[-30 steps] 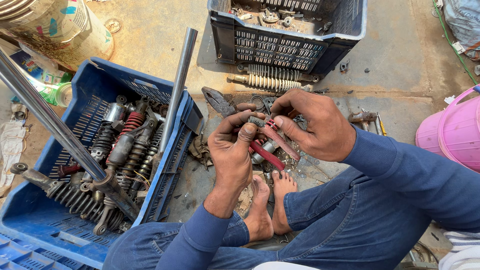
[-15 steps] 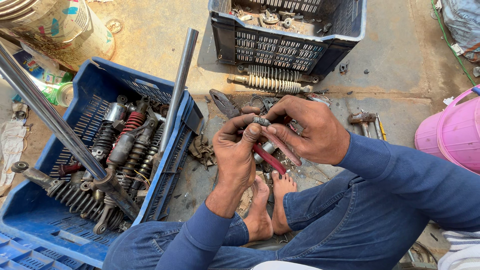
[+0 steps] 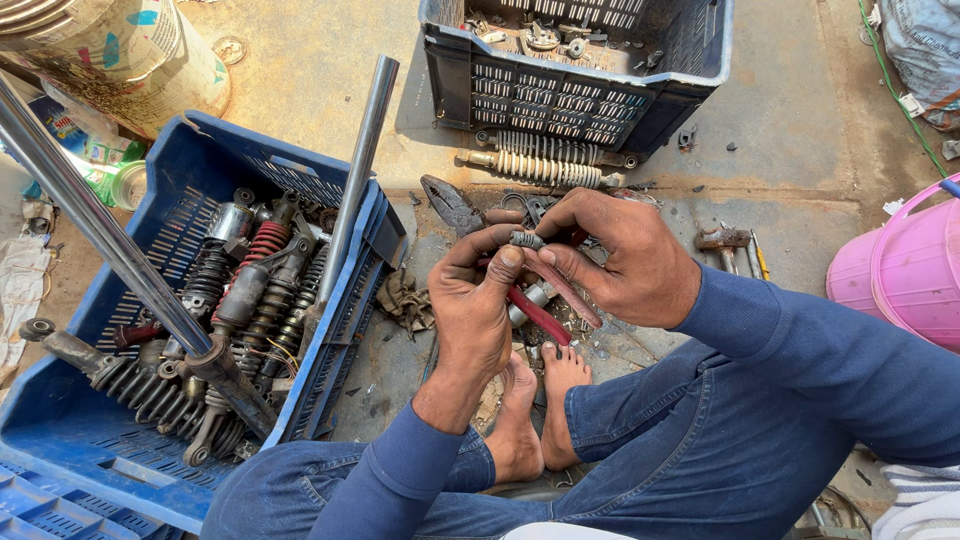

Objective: The person sits on the floor and works on a red coil spring shock absorber. They use pliers to remove a small metal clip, then use an angle grinder to cut the spring, creating sparks. Finally, they use a hammer to strike the spring and separate the components.

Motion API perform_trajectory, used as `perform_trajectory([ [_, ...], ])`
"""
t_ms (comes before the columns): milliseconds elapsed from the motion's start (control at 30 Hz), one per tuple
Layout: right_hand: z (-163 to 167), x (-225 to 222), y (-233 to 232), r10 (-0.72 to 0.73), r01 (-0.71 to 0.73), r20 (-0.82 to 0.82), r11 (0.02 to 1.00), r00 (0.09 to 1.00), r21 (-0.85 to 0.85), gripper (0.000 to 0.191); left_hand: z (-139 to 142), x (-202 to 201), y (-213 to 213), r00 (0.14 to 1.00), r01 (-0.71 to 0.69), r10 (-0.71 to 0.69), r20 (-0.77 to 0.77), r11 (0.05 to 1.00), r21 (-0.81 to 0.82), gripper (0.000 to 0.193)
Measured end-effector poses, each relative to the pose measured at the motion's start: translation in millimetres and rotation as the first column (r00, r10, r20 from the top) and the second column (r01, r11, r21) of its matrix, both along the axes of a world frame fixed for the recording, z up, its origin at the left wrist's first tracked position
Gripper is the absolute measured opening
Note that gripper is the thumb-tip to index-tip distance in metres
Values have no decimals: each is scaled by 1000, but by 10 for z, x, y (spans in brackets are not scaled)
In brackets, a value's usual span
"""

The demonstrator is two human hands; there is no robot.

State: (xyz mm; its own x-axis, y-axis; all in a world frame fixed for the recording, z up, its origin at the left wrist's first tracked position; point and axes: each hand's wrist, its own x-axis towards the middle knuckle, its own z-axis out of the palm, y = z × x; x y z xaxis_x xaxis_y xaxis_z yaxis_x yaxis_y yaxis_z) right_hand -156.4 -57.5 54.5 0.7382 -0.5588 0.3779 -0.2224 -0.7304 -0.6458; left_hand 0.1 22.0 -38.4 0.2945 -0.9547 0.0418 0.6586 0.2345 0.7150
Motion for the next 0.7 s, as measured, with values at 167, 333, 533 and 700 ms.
perform_trajectory([
  [167,21,-10,33,-19,19,-3,1000,1000,-3,21,3,-5,4,1000,10,-10,-17,1000,-11,23],
  [333,38,0,48,-7,7,7,999,1000,-32,26,0,-14,-3,1000,16,-16,6,1000,11,22],
  [533,36,1,49,-15,15,-1,999,1000,-43,25,15,-20,1,1000,19,-20,14,1000,14,22],
  [700,27,-10,49,-26,26,-8,999,1000,-24,22,33,-17,-2,999,22,-23,32,1000,15,22],
])
